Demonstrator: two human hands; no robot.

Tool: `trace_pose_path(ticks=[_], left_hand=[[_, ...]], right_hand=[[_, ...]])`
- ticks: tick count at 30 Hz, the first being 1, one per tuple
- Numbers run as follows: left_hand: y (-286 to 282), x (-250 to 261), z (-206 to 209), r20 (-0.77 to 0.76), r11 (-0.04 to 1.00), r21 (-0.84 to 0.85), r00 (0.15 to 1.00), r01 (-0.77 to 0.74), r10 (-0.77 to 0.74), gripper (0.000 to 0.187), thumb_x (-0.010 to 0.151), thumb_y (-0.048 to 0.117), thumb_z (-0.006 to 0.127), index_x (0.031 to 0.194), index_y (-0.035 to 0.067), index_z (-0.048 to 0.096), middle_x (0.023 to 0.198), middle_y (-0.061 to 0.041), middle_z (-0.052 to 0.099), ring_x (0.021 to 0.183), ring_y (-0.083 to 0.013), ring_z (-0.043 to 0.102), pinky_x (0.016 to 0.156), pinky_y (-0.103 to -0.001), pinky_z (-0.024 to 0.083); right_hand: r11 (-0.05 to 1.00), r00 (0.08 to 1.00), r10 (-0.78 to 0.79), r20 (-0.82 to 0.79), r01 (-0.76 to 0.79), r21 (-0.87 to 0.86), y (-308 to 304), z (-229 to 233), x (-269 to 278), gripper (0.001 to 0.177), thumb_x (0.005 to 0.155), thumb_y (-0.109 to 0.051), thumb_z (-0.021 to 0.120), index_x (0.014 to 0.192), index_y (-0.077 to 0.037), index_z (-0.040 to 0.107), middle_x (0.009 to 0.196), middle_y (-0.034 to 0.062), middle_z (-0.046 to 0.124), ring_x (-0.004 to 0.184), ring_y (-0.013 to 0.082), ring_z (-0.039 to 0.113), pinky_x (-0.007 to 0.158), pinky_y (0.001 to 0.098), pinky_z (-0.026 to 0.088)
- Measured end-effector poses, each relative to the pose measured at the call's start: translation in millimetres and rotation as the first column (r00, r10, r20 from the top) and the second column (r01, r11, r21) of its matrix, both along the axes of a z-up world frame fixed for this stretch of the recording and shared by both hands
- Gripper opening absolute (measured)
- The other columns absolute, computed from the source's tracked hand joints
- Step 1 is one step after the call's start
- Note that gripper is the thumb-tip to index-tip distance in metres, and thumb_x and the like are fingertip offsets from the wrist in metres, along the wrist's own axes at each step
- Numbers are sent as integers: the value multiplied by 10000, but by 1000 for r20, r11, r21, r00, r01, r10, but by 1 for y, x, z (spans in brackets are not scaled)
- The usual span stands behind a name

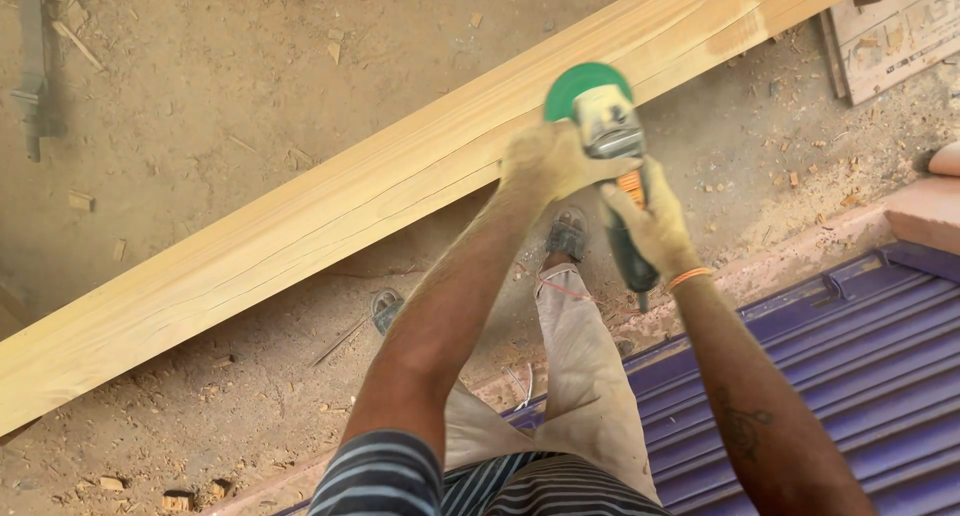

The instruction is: The person uses an angle grinder with a green sanding disc to smooth the surface of a large, curved wooden structure. They move the tool along the curved edges and flat sections of the wood, generating sawdust as they work.

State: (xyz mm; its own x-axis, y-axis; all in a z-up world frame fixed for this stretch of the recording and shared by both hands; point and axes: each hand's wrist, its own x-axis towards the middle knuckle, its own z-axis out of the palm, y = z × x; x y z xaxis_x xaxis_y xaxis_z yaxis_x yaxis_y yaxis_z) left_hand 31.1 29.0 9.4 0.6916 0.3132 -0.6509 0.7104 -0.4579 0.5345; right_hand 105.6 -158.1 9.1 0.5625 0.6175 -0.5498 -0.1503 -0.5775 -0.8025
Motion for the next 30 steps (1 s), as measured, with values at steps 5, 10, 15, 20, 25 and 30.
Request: trace_pose_path(ticks=[5,10,15,20,25,30], left_hand=[[19,-148,4,-107,983,70,979,-170,176,1064,582,911,688,1121,-6,687,1075,-196,739,1012,-313,731,858,-439,566],[41,-297,-1,-273,953,185,919,-238,283,1032,608,916,679,1106,13,704,1056,-191,747,1004,-316,735,853,-442,579],[52,-398,-18,-331,901,219,840,-374,429,892,656,833,691,1058,38,749,992,-185,767,969,-312,754,859,-450,582],[45,-383,-21,-195,865,294,860,-407,471,853,627,777,773,1028,24,752,943,-200,763,948,-346,740,849,-473,563],[41,-236,-18,-278,961,201,930,-188,240,934,651,875,684,996,8,736,921,-181,769,893,-314,768,795,-440,601],[26,-70,-11,-130,972,200,980,-122,150,971,591,901,689,946,-1,753,931,-190,761,883,-318,757,759,-444,591]], right_hand=[[967,966,231,120,-213,-143,33,2,-125,709,909,-327,737,1496,-107,406,1033,151,734,869,224,742,750,343,593],[891,870,451,197,-427,-154,74,0,-246,798,878,-495,720,1512,-142,386,1134,240,726,1035,393,717,872,445,566],[805,776,592,215,-560,-194,110,-5,-320,852,864,-570,708,1524,-154,368,1151,271,680,1003,453,686,863,504,547],[758,749,642,164,-587,-284,112,4,-303,907,861,-587,682,1580,-182,306,1148,275,660,994,461,683,873,516,550],[888,856,450,254,-397,-234,76,3,-189,866,877,-541,708,1554,-153,334,1192,269,670,1035,446,686,885,516,546],[937,905,327,271,-273,-220,49,6,-45,827,883,-475,722,1540,-133,355,1167,240,706,1050,402,701,881,479,554]])
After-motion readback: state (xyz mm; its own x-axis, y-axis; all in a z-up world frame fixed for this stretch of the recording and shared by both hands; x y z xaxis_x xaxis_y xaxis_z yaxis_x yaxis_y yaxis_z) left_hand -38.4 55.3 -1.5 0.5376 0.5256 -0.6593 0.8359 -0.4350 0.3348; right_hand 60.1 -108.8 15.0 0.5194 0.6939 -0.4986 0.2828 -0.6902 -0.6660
